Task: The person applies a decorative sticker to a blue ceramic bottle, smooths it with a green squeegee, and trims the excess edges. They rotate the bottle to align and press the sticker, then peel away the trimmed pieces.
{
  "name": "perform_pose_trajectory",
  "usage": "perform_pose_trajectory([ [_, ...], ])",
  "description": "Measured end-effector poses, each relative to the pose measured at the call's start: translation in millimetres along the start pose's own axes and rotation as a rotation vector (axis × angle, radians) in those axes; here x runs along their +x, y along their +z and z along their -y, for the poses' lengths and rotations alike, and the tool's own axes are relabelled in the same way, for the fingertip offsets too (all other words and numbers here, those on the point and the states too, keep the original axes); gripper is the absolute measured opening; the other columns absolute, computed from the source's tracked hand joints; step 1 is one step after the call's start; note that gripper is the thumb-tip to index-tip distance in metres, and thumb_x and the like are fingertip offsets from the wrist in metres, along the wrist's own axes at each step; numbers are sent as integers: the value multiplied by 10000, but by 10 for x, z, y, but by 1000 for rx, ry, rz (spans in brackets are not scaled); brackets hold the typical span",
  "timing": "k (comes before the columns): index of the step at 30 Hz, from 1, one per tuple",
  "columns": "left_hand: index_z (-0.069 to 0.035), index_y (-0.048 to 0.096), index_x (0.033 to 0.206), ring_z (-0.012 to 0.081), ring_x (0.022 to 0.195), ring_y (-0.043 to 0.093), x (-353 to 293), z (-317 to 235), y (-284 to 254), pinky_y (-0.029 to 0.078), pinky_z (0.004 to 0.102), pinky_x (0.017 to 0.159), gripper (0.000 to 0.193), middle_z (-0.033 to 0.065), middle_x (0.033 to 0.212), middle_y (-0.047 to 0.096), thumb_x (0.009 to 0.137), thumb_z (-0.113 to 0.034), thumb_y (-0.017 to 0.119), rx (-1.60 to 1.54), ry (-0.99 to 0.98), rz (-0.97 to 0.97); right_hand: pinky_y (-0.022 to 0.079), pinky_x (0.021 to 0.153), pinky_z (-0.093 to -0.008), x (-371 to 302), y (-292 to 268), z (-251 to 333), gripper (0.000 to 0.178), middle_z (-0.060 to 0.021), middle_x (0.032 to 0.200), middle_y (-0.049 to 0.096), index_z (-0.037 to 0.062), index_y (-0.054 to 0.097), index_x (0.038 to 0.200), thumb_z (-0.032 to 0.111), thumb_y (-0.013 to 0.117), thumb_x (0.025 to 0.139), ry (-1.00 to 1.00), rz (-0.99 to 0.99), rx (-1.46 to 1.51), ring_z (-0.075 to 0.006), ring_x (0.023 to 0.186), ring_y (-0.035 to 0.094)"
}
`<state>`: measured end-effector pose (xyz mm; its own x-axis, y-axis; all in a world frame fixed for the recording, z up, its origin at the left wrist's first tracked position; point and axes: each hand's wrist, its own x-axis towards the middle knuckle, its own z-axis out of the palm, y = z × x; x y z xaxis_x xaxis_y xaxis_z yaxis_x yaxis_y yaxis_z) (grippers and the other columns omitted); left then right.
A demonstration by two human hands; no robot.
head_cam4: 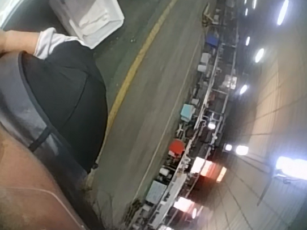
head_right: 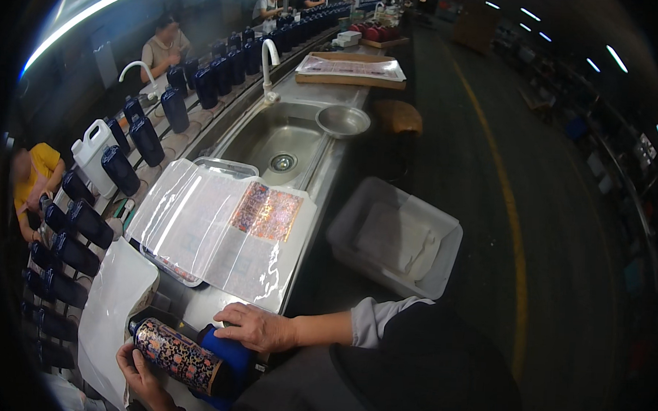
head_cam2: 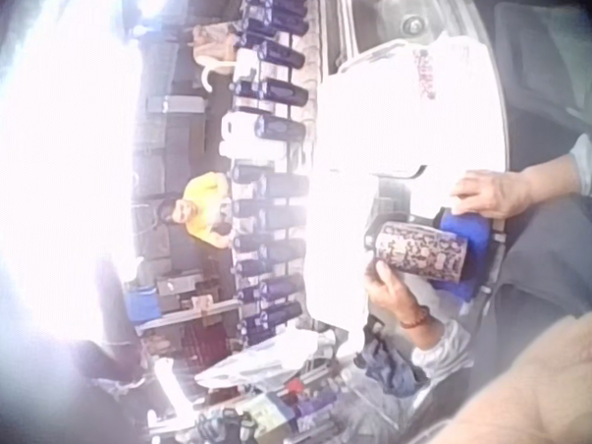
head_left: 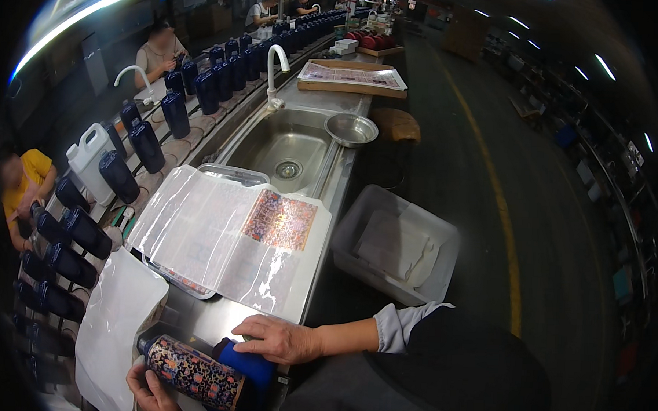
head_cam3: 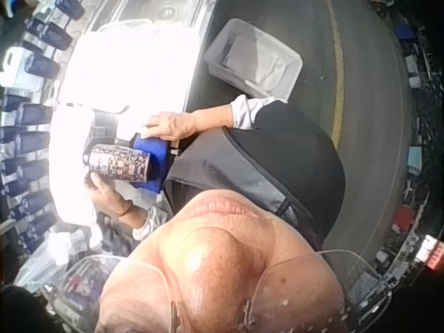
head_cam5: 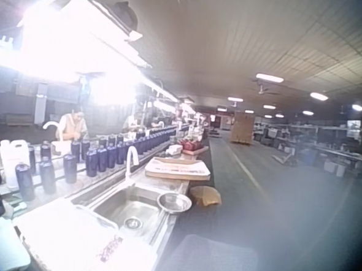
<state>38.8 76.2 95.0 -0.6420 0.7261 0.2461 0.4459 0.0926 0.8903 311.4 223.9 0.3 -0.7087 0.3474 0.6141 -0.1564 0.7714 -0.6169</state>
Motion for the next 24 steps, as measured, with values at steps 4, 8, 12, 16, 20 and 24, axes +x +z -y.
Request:
perform_pose_trajectory([
  [4,-10,539,1211,121,1032,525,-12,-107,59,416,282,973,251,49,1096,556,1085,-226,514,-75,-12,20,445,1075,-483,-5,-130,6,521,-242,1370,518,35,596,1329,-23,616,811,11,24,3,-428,1276,515],
  [8,-18,540,1207,110,1021,521,12,-80,91,415,271,962,241,39,1095,553,1087,-226,520,-92,-5,4,441,1082,-482,0,-150,-5,541,-244,1378,513,42,585,1351,-28,625,816,5,30,-4,-431,1283,515],
  [12,-23,538,1210,104,1021,520,19,18,36,415,263,960,237,30,1098,549,1089,-225,521,-137,-27,43,440,1082,-482,9,-103,-8,540,-244,1375,514,44,584,1353,-30,623,820,12,42,-12,-431,1282,514],
  [16,-13,528,1255,124,1057,537,-34,39,-55,419,290,993,277,50,1135,560,1085,-232,524,-168,-55,20,440,1081,-480,30,-31,35,534,-243,1372,517,43,586,1349,-33,623,822,10,48,25,-429,1284,514],
  [20,15,481,1389,194,1180,554,-128,-54,-73,377,352,1090,428,130,1283,571,1074,-271,525,-66,-19,-59,445,1078,-476,44,37,75,536,-242,1370,519,41,587,1347,-34,631,818,-5,88,25,-425,1285,516],
  [24,103,458,1432,320,1244,591,-283,-218,-103,434,426,1082,561,263,1366,580,1038,-281,567,29,-63,-82,449,1074,-475,40,124,103,533,-240,1367,522,43,588,1344,-30,637,818,9,56,29,-425,1282,520],
])
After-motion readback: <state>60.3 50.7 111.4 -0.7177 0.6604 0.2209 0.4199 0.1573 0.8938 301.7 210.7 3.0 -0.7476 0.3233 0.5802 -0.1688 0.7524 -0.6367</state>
